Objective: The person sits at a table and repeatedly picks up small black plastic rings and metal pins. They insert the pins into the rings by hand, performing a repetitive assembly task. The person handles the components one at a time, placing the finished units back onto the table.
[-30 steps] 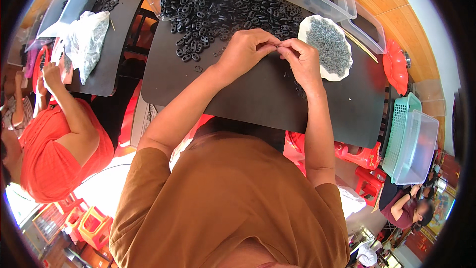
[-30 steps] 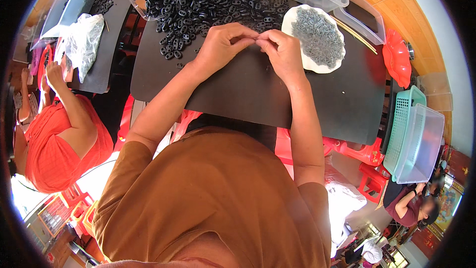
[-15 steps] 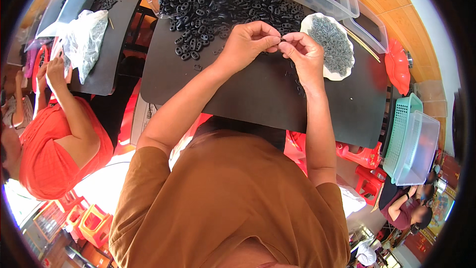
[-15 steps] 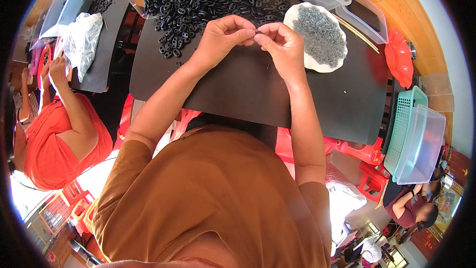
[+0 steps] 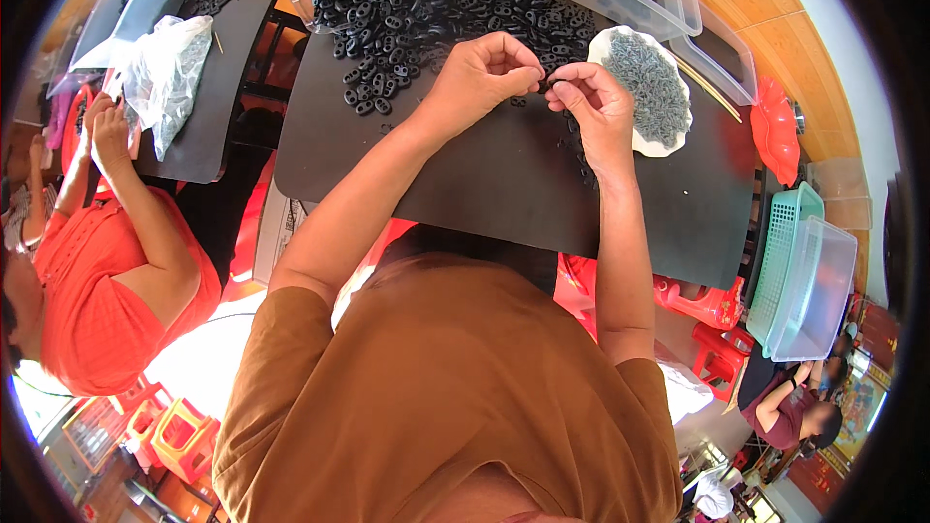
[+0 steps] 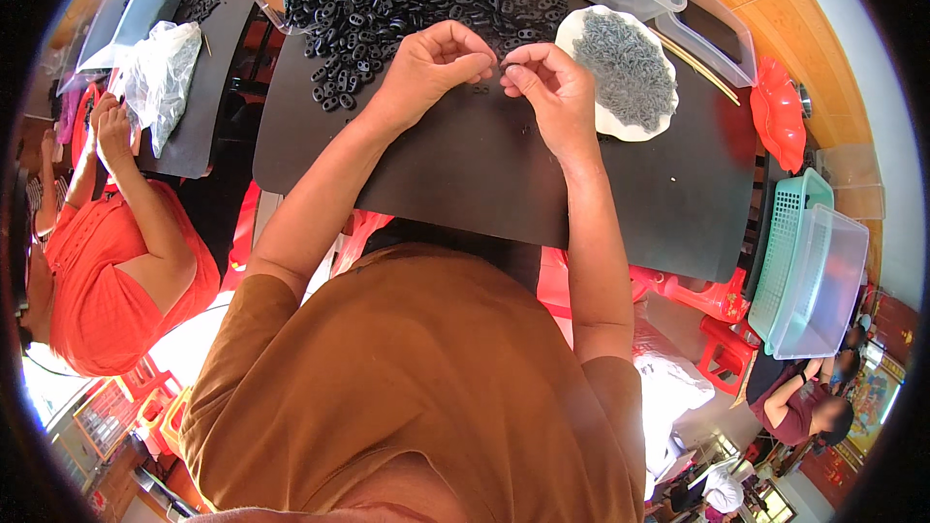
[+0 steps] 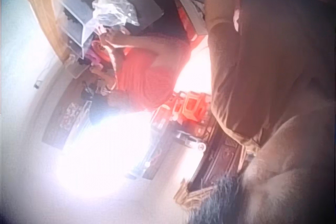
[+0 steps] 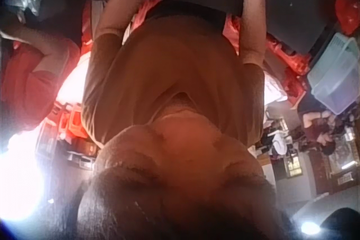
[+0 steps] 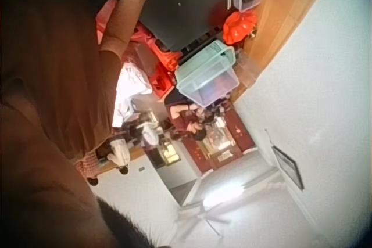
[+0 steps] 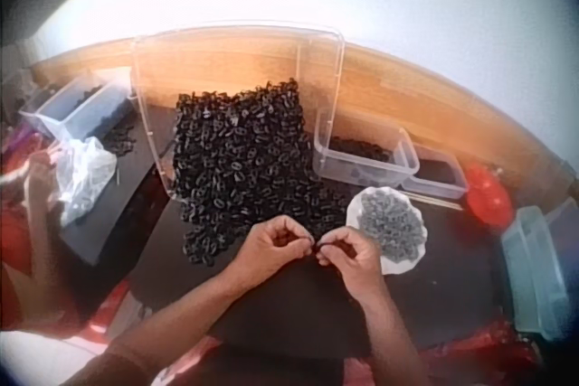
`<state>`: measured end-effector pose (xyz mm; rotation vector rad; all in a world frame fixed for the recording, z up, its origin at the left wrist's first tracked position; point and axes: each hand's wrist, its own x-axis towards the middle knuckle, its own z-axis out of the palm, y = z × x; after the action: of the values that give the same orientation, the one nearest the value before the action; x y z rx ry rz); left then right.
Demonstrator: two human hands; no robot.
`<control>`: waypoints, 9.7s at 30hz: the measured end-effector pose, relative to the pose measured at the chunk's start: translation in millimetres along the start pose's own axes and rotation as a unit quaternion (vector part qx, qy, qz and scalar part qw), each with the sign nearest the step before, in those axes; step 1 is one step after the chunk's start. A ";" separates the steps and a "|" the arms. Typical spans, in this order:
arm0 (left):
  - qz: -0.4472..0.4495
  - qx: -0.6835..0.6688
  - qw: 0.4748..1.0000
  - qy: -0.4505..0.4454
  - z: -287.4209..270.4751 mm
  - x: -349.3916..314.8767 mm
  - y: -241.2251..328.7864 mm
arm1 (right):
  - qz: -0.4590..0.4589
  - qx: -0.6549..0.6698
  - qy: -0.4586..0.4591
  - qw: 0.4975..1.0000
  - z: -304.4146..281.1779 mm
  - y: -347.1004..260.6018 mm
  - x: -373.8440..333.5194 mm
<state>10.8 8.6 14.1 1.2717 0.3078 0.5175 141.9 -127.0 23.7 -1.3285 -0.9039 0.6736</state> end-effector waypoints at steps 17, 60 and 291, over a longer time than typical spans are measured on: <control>-0.044 -0.043 0.998 -0.023 -4.1 0.9 -4.5 | -0.154 -0.166 0.042 0.973 11.2 -0.2 -1.7; 0.027 0.105 0.994 -0.010 -4.2 1.7 -5.2 | -0.001 -0.050 0.036 0.998 4.1 -3.1 -2.6; -0.013 0.137 0.990 0.017 -8.6 -23.6 -8.1 | 0.040 -0.016 -0.004 0.999 19.1 9.5 -9.2</control>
<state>-11.7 1.6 2.6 1.5232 0.4358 0.4862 121.7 -123.6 12.9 -1.3974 -0.8752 0.7288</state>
